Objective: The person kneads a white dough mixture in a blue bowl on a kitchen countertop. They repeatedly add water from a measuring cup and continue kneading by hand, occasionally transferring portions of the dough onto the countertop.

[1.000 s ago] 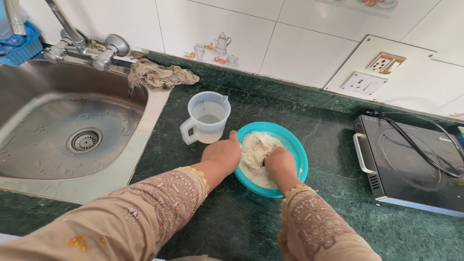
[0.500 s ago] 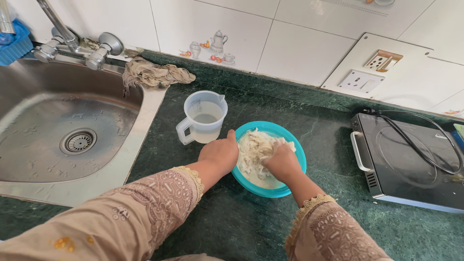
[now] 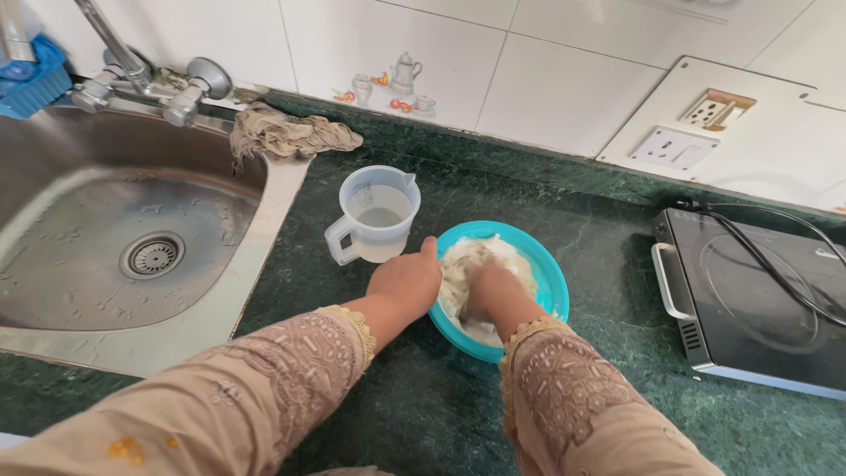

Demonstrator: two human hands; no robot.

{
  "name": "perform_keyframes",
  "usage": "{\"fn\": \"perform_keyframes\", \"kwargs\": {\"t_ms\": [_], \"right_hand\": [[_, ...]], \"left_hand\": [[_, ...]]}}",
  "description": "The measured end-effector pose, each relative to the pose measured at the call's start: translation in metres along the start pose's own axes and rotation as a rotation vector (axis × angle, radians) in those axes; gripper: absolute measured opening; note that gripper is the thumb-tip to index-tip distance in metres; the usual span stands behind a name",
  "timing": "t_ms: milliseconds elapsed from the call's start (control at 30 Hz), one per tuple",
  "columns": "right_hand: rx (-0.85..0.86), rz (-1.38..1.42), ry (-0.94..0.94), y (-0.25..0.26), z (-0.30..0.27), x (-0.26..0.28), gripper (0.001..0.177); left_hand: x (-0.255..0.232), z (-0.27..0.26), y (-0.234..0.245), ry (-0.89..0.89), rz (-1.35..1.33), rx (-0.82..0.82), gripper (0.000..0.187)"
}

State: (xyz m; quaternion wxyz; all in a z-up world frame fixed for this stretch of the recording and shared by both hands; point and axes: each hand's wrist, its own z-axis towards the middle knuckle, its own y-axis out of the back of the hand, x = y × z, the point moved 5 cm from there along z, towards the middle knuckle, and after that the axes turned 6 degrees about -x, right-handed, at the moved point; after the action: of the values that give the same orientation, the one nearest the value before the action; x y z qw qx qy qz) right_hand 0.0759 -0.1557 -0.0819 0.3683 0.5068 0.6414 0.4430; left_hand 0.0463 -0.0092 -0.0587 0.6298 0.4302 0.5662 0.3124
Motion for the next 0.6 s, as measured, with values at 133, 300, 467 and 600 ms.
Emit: {"fn": "perform_keyframes", "kwargs": {"t_ms": [133,300,467,600], "right_hand": [[-0.113,0.179,-0.148,-0.012,0.018,-0.023,0.06],[-0.158,0.299,-0.289,-0.015,0.01,-0.04,0.044],[-0.124,0.42,-0.297,0.021,-0.028,-0.022,0.052],[-0.07,0.488,-0.255,0.046,-0.05,-0.017,0.074]], "left_hand": [[-0.001,0.003,0.0,0.045,-0.046,-0.007,0.056],[-0.001,0.0,-0.003,0.055,-0.007,-0.027,0.055],[0.001,0.001,0.002,0.057,-0.03,-0.006,0.056],[-0.007,-0.003,0.008,0.055,-0.029,0.02,0.059]]}}
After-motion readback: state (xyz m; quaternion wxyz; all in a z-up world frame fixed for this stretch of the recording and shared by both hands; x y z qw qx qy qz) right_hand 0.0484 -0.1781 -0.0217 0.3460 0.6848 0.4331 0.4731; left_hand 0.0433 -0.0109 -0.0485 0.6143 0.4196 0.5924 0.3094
